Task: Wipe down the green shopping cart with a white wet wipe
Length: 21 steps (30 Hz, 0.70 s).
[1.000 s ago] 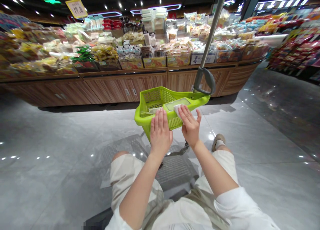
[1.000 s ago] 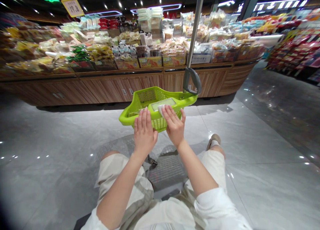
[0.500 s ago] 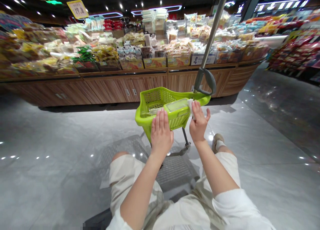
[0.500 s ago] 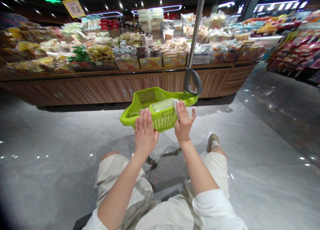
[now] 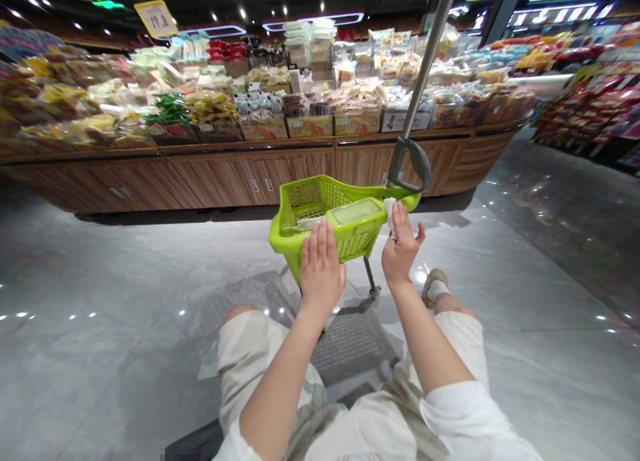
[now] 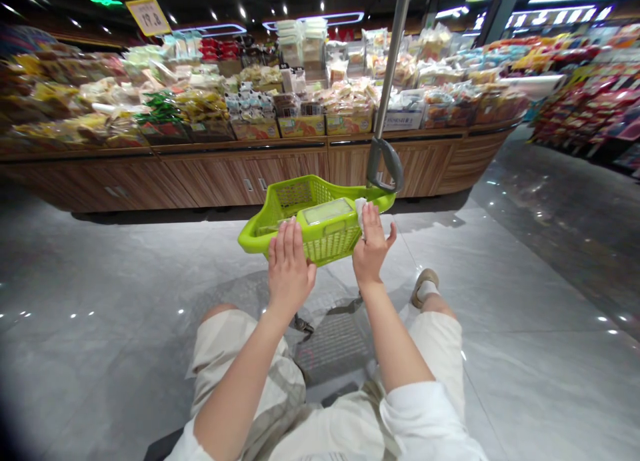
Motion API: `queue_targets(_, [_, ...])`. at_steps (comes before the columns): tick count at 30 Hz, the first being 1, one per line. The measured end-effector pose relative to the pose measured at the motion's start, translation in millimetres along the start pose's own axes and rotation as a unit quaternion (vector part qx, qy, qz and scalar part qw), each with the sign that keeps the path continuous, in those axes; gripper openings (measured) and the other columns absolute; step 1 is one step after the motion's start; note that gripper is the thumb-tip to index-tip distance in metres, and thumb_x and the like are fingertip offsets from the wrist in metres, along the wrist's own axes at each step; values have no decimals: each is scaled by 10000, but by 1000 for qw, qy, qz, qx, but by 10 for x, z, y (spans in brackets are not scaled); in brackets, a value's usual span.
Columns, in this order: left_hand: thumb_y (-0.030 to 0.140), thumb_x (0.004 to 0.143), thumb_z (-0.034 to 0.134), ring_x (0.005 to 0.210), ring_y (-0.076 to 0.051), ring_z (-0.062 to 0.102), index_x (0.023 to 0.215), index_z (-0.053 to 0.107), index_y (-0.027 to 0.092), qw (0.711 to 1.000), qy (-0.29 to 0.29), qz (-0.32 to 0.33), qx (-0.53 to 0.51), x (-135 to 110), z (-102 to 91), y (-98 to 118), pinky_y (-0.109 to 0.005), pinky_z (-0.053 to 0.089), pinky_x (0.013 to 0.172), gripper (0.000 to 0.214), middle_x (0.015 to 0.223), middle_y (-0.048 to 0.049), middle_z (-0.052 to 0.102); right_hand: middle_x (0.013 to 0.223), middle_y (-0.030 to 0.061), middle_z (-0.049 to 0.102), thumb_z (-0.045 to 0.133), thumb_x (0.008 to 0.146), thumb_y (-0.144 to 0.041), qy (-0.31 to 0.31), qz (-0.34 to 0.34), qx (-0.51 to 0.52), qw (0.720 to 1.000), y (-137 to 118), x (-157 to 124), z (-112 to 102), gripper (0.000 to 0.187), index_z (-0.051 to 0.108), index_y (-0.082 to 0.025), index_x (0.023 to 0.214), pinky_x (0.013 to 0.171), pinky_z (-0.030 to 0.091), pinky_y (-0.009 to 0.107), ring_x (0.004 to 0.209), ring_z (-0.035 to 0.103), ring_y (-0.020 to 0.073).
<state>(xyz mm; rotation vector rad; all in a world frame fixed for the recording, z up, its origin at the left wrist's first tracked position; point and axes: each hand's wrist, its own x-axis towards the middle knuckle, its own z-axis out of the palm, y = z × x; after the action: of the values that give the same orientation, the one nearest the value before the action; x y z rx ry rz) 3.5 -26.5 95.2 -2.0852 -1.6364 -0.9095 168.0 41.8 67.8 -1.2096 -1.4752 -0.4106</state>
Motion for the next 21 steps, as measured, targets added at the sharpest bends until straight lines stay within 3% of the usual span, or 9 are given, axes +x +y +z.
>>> queue_targets(2, [115,772,548,1526,-291,186,1549,155,31,1000,-1,-5,0,3,8,13,-487,176,1234,875,1609,-213,285,1501,85,494,317,812,-28,-15,-13,8,1000,-108,-31,1,757,332,-258,1533,1198,163,502,1410,434,178])
queue_targets(6, [134,816,517,1525,-287,191,1553,170,44,1000,4,-8,6,1,32,-1,-477,164,1237,819,1608,-203,293,1482,93,516,350,872,-51,-95,-152,60,982,-535,-157,-57,701,303,-235,1547,1213,156,447,1402,443,164])
queue_targets(8, [126,814,511,1524,-282,194,1555,175,56,1000,7,-6,7,-3,31,-20,-471,162,1239,817,1608,-195,301,1456,87,544,359,892,-59,-106,-181,66,975,-562,-165,-85,671,329,-241,1536,1218,142,440,1386,464,160])
queue_targets(11, [110,778,537,1521,-286,206,1552,176,50,1000,5,2,3,-3,16,-27,-471,170,1237,857,1604,-198,310,1475,83,524,347,868,-57,-96,-139,36,985,-292,-92,-86,687,353,-249,1527,1218,117,482,1385,469,181])
queue_targets(15, [122,773,554,1520,-291,208,1548,168,35,1000,6,-3,3,6,9,9,-480,180,1234,870,1600,-212,310,1488,87,509,325,824,-54,-13,-29,6,999,-51,-41,-39,737,344,-256,1532,1203,136,537,1388,467,208])
queue_targets(17, [128,780,554,1520,-296,209,1546,167,28,1000,7,-5,5,6,17,16,-483,179,1233,865,1600,-216,307,1501,85,492,329,831,-51,-33,-49,20,998,-178,-86,-33,744,312,-258,1546,1205,155,516,1396,456,201])
queue_targets(21, [118,788,542,1523,-282,201,1550,175,48,1000,8,1,11,-11,29,-44,-467,167,1238,849,1604,-197,310,1477,69,523,340,879,-59,-125,-169,53,976,-490,-159,-68,694,326,-268,1541,1219,153,456,1382,472,178])
